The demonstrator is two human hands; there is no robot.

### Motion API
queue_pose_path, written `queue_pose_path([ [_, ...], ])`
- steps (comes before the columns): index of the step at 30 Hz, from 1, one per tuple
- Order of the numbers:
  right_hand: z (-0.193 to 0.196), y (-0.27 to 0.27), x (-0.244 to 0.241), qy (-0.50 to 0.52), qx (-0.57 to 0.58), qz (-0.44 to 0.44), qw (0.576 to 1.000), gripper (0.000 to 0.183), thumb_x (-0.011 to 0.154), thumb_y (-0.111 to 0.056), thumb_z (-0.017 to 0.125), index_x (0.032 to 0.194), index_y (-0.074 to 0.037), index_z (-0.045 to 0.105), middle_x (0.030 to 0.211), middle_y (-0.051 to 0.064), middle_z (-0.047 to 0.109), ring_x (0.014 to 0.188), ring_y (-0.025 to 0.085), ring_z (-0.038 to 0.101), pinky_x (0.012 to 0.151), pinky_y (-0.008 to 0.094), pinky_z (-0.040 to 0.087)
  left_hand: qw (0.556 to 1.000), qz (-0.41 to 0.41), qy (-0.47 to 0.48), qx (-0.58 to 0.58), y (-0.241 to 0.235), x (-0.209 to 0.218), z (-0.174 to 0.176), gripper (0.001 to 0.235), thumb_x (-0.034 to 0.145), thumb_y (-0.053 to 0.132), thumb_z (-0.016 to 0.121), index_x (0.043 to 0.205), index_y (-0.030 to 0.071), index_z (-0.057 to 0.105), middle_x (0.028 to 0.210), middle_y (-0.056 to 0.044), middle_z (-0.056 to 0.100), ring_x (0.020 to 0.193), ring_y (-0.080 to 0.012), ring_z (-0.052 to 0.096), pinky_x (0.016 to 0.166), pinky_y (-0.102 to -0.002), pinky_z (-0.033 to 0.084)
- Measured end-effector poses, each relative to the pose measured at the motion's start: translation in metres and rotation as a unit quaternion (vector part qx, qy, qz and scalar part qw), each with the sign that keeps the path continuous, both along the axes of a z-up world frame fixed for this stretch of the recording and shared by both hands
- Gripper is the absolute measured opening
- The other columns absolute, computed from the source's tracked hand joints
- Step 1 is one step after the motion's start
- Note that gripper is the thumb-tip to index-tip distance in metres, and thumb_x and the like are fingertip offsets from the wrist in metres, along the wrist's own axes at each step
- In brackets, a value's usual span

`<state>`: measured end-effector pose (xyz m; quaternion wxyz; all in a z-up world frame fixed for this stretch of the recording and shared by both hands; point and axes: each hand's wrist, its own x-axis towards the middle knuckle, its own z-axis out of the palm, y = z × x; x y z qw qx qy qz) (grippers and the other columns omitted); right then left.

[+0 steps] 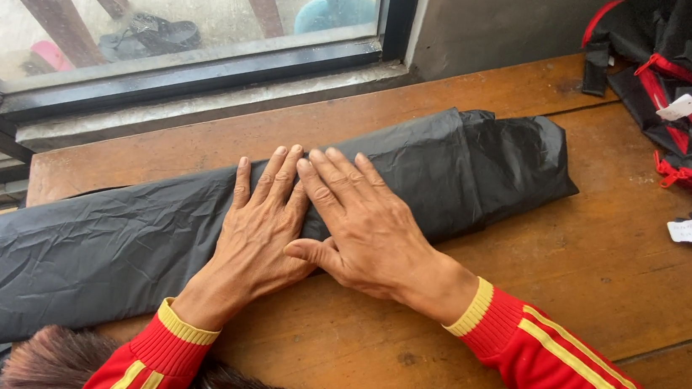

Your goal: The person folds a long piece of black fabric on a wooden table, smoothing it with their hands. They use a feather duster to brush the fabric surface during the folding process and continue to fold the item into a compact rectangular shape.

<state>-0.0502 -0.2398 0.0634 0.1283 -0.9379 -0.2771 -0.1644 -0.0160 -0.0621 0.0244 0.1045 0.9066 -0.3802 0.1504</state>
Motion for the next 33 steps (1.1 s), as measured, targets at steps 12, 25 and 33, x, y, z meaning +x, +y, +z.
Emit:
queue_pose_path([
  [12, -0.017, -0.041, 0.03, 0.066, -0.053, -0.057, 0.995, 0.081, 0.095, -0.062, 0.024, 0.145, 0.002, 0.03, 0.152, 0.02, 0.029, 0.142, 0.03, 0.025, 0.115, 0.042, 0.015, 0.998, 0.033, 0.043, -0.025, -0.008, -0.002, 0.009, 0.093, 0.083, 0.072, 0.043, 0.143, 0.002, 0.035, 0.15, -0.021, 0.033, 0.139, -0.0342, 0.031, 0.113, -0.056, 0.011],
  [25, -0.002, -0.091, 0.042, 0.228, -0.021, -0.214, 0.95, 0.087, 0.092, -0.066, 0.019, 0.148, 0.0, 0.016, 0.155, 0.019, 0.015, 0.144, 0.029, 0.013, 0.114, 0.043, 0.008, 0.999, 0.03, 0.043, -0.012, -0.002, 0.001, 0.013, 0.093, 0.085, 0.073, 0.039, 0.144, 0.001, 0.034, 0.15, -0.021, 0.033, 0.14, -0.0325, 0.028, 0.114, -0.054, 0.009],
  [33, 0.008, -0.136, 0.027, 0.267, -0.103, -0.324, 0.902, 0.079, 0.092, -0.062, 0.022, 0.145, -0.004, 0.027, 0.154, 0.015, 0.025, 0.141, 0.03, 0.023, 0.111, 0.056, 0.013, 0.998, 0.066, -0.002, 0.012, 0.025, 0.011, 0.003, 0.09, 0.088, 0.073, 0.034, 0.146, 0.004, 0.036, 0.151, -0.017, 0.035, 0.141, -0.0281, 0.03, 0.116, -0.049, 0.008],
])
